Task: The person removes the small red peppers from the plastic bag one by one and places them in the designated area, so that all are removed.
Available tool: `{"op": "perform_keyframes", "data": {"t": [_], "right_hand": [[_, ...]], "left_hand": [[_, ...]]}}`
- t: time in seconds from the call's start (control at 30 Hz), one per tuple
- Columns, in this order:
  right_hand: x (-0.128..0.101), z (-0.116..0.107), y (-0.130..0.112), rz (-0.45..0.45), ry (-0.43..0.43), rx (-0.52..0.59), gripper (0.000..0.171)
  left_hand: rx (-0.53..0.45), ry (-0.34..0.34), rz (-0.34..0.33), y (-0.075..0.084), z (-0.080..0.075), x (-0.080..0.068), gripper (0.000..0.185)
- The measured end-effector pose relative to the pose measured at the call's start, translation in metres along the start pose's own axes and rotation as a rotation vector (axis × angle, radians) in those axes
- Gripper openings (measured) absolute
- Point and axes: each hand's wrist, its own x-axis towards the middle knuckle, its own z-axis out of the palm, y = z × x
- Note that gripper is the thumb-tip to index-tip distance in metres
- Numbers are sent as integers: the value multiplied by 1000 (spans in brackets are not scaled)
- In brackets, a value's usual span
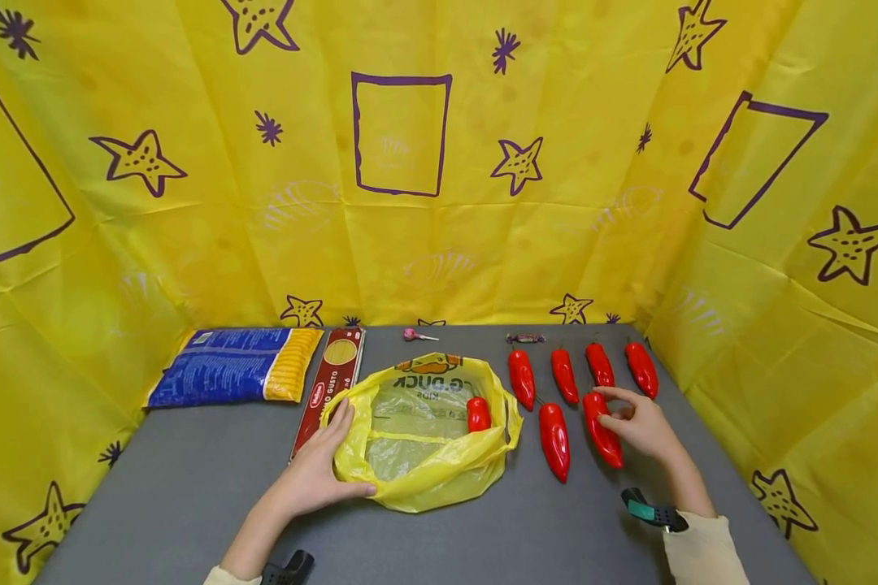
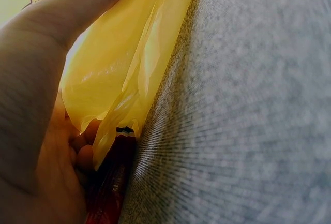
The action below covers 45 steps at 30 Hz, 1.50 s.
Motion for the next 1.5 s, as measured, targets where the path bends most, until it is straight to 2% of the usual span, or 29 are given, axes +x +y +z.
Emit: {"op": "perform_keyframes", "data": {"t": [0.3,0.53,0.73,0.97,1.23,1.5], "right_hand": [[6,5,23,-20,-50,-23,49],[11,7,26,29,-47,-4,49],[11,5,26,18,-59,-31,50],[12,5,29,-13,-35,-100,48],[11,9,33,7,-16,-90,52],[9,7,35,-22,18,-78,52]], "left_hand": [[3,2,6,0,0,0,138],[-3,2,7,1,0,0,138],[14,15,22,0,1,0,139],[7,8,14,0,1,0,139],[6,2,10,-1,0,0,139],[8,-1,11,-1,0,0,139]]}}
